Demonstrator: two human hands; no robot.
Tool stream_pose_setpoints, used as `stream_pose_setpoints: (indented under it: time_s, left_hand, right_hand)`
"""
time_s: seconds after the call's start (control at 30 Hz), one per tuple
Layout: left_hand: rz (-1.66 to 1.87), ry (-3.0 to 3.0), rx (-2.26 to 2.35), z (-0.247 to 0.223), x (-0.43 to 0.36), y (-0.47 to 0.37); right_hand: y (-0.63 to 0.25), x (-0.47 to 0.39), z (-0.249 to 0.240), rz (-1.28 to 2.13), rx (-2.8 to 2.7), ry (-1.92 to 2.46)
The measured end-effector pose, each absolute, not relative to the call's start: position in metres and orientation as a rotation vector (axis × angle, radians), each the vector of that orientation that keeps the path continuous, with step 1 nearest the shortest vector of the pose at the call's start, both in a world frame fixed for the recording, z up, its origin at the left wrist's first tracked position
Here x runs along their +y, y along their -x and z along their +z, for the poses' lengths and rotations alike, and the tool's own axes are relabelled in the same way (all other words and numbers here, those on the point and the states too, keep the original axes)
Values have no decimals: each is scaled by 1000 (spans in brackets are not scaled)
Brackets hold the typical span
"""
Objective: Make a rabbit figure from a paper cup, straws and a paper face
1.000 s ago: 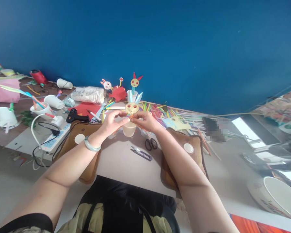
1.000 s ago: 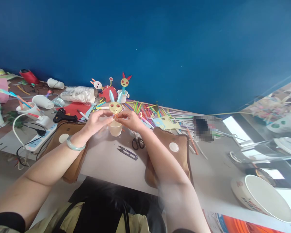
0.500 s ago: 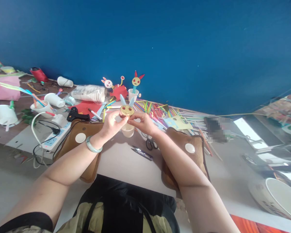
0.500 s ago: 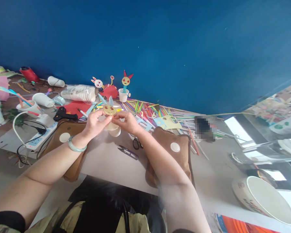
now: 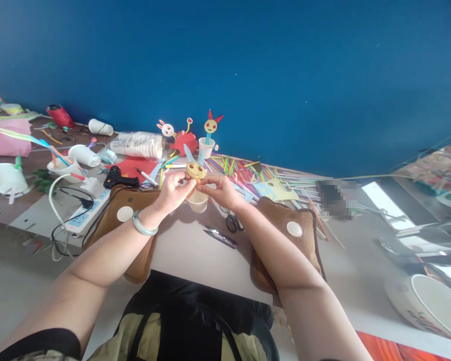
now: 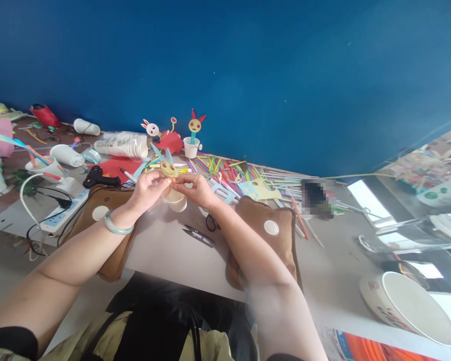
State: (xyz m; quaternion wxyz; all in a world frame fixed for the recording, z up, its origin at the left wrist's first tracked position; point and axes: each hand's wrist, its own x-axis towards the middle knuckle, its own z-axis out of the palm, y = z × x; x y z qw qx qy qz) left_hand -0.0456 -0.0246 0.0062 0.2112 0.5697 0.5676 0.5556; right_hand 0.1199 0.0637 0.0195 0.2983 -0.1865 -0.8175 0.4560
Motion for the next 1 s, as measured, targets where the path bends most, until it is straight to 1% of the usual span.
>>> stream_pose_setpoints:
  time_s: [0.1,0.3,0.43,0.6,0.8,1.0]
  left_hand:
    - [1606,-1487,1466,10,-24,44]
    - [1568,-1320,1222,13,-23,42]
    - [1559,-1217,1144,11,-22,41]
    - [1593,-1296,1262,10,-22,42]
    - [1575,-1369,1396,10,-24,44]
    - [1598,-1325,1362,7,-21,46]
  right_hand:
    - [-121,65,19,1260,-2151,496]
    - [-121,67,18,1347,-2116,474]
    - [-120,68,16,1358,-2099,471]
    - [-121,69,13,1329,-2098,552]
    - [-119,69,13,1358,-2098,449]
    - [-118,68,13,1358,-2104,438]
